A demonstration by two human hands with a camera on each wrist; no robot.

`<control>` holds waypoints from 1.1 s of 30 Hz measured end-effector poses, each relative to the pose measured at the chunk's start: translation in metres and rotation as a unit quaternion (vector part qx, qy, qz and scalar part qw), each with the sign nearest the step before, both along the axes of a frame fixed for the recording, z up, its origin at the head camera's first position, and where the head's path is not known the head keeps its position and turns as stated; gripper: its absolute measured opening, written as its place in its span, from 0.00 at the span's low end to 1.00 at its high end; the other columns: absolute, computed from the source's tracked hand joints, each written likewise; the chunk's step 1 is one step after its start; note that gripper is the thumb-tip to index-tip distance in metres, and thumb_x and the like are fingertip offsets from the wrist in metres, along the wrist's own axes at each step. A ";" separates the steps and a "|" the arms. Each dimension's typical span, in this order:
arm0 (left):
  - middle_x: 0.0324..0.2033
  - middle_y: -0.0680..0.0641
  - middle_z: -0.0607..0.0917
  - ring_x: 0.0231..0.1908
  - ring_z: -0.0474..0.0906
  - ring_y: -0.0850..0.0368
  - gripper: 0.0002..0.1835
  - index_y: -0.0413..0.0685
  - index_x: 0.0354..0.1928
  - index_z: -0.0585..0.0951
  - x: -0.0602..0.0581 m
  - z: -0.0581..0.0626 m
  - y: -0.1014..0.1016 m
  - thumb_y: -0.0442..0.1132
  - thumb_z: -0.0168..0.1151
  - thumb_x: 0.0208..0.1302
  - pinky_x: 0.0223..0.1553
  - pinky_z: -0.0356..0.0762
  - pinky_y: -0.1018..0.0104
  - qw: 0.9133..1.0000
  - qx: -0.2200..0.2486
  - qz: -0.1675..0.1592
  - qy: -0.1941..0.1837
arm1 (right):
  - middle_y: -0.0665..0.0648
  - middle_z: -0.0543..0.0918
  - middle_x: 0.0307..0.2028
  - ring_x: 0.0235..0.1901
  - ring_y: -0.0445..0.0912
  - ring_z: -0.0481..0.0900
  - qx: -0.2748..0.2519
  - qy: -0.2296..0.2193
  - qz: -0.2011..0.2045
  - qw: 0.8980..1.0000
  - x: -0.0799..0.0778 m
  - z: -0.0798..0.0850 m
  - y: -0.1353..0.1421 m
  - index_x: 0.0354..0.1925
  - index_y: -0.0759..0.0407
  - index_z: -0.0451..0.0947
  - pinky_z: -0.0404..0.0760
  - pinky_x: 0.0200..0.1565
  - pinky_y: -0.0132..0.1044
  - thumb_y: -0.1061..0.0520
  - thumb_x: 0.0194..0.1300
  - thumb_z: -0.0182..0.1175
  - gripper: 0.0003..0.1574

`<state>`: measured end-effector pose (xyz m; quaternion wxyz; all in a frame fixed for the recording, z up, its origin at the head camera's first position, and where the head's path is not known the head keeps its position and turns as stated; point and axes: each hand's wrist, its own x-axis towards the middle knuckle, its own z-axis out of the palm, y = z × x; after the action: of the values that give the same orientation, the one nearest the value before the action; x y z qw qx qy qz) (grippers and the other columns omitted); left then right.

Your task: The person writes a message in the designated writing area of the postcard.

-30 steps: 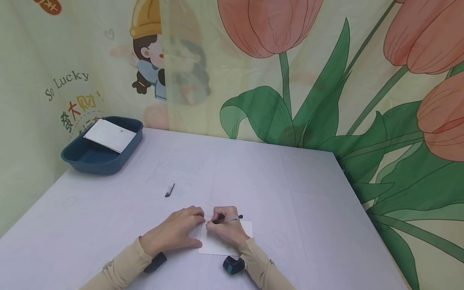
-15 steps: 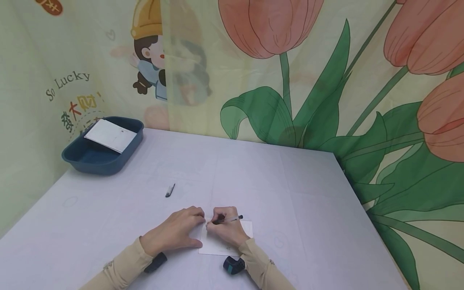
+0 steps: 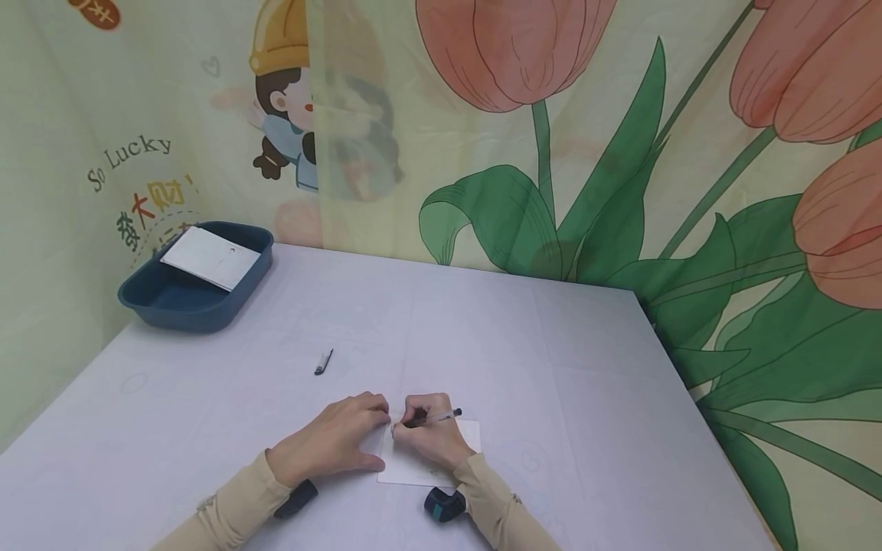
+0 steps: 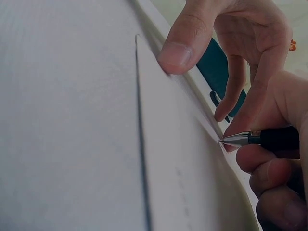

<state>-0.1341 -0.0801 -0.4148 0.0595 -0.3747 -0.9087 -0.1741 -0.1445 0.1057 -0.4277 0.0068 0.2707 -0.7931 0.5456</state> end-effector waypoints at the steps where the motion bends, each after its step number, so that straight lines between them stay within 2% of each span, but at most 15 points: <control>1: 0.36 0.52 0.79 0.35 0.72 0.60 0.25 0.41 0.35 0.84 0.000 0.000 0.000 0.51 0.79 0.39 0.35 0.73 0.69 1.000 0.001 0.000 0.000 | 0.54 0.74 0.15 0.20 0.33 0.67 0.000 -0.003 -0.002 1.000 0.000 0.000 0.000 0.14 0.64 0.70 0.65 0.27 0.24 0.77 0.44 0.60 0.14; 7: 0.36 0.52 0.79 0.34 0.72 0.61 0.24 0.41 0.35 0.84 0.001 0.000 -0.001 0.51 0.79 0.39 0.35 0.72 0.69 1.000 0.004 0.000 -0.002 | 0.58 0.76 0.16 0.20 0.33 0.68 0.002 -0.014 -0.014 1.000 0.001 0.003 0.000 0.15 0.64 0.71 0.67 0.27 0.24 0.76 0.45 0.60 0.13; 14: 0.35 0.52 0.79 0.35 0.71 0.62 0.24 0.41 0.35 0.84 0.001 0.000 0.000 0.50 0.79 0.39 0.35 0.73 0.70 1.000 0.005 0.000 -0.004 | 0.55 0.76 0.16 0.20 0.33 0.68 0.001 -0.014 -0.011 1.000 0.000 0.002 -0.001 0.15 0.65 0.71 0.66 0.27 0.24 0.76 0.44 0.60 0.13; 33: 0.35 0.52 0.79 0.35 0.72 0.61 0.24 0.41 0.35 0.84 0.001 -0.001 0.000 0.50 0.79 0.38 0.35 0.73 0.70 1.000 0.009 -0.003 0.003 | 0.54 0.73 0.15 0.20 0.33 0.66 0.000 0.018 -0.011 1.000 0.001 0.001 -0.001 0.14 0.65 0.69 0.65 0.25 0.24 0.78 0.43 0.58 0.14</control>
<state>-0.1332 -0.0806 -0.4160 0.0654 -0.3773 -0.9058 -0.1815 -0.1438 0.1048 -0.4264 0.0270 0.2717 -0.7955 0.5409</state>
